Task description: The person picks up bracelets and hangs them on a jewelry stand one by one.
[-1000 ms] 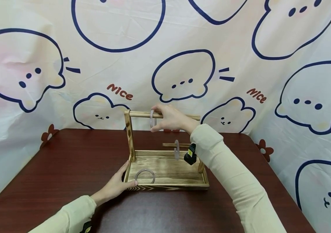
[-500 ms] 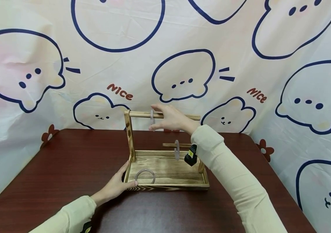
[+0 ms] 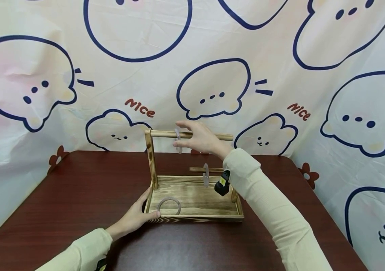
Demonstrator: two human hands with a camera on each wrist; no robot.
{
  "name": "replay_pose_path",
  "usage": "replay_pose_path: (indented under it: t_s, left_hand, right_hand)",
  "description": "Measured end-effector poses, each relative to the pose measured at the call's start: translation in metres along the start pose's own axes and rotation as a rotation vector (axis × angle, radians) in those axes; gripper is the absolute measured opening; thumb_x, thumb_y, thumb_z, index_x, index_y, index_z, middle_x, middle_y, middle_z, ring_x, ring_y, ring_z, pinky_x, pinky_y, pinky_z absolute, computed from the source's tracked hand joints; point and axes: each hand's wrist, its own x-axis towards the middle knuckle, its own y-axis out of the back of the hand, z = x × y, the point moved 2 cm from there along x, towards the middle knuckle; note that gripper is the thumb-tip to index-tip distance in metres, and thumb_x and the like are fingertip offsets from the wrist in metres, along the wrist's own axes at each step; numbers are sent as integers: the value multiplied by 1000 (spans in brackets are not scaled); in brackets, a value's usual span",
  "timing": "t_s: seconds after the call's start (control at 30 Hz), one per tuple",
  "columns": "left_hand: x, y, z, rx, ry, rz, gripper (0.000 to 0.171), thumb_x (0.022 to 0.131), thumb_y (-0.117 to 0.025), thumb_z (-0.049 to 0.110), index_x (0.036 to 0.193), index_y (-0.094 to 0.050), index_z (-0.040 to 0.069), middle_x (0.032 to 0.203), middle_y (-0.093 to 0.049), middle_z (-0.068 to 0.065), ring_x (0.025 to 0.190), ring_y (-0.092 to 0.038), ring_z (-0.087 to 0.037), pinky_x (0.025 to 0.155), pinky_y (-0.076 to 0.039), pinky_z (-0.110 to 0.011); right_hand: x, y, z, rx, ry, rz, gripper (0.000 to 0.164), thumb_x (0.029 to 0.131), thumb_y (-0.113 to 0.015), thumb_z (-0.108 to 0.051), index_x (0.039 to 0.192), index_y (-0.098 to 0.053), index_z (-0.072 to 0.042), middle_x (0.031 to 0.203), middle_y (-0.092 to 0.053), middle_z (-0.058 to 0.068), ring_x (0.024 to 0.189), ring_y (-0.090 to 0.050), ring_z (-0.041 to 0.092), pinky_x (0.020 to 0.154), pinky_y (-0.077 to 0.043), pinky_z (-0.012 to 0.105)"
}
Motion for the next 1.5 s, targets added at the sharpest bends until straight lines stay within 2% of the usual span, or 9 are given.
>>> replay_pose_path:
  t_s: [0.27,0.47,0.6,0.7,0.93,1.2,1.37,1.5]
  left_hand:
    - [-1,-1,1,-10,14,-2,99,78,-72,34,149,-6,11,154,-5,-14,140,-4,-34,108,-14,-56]
    - [-2,1,3,6,-9,8,98,79,-72,32,148,-7,8,154,-6,-16,140,-5,-36,108,-16,-56]
    - [-2,1,5,14,-13,10,98,79,-72,31,148,-8,8,153,-7,-17,139,-5,-36,108,-17,-56]
    - [-2,2,6,27,-9,9,98,79,-72,32,148,-7,8,153,-7,-17,139,-6,-36,108,-17,-56]
    - [-1,3,6,20,16,3,102,78,-73,32,148,-5,4,153,-6,-18,139,-6,-36,107,-18,-56]
    - [0,2,6,-9,10,25,104,76,-74,32,147,-5,1,152,-7,-20,139,-6,-36,108,-17,-55]
    - [0,1,5,-25,25,27,103,76,-74,32,148,-5,4,153,-8,-17,139,-6,-35,108,-18,-56]
    - [0,1,4,-31,30,24,102,77,-73,33,148,-6,6,153,-8,-16,139,-6,-34,107,-18,-56]
  right_hand:
    - [-11,8,-2,42,40,83,62,83,-67,-34,136,-44,-10,138,-47,5,126,-44,20,103,-37,31]
    - [-23,18,-8,181,27,164,57,84,-67,-27,134,-46,-10,136,-49,5,126,-46,17,102,-37,25]
    - [-36,18,-10,231,68,200,52,85,-66,-23,132,-48,-9,133,-52,7,123,-49,17,101,-39,28]
    - [-49,15,-10,236,96,185,49,86,-64,-20,131,-49,-7,132,-52,10,122,-50,19,100,-40,30]
    - [-77,3,-13,183,84,120,47,87,-63,-23,130,-51,-9,131,-53,6,121,-51,17,99,-41,26]
    - [-103,-18,-13,147,172,70,42,87,-64,-18,126,-55,-8,124,-59,6,115,-55,15,94,-45,27]
    - [-113,-36,-8,138,167,31,39,87,-64,-18,124,-57,-10,123,-60,6,113,-57,16,89,-49,34]
    - [-118,-53,-2,128,138,6,37,87,-64,-19,122,-59,-11,126,-58,5,114,-56,17,90,-48,34]
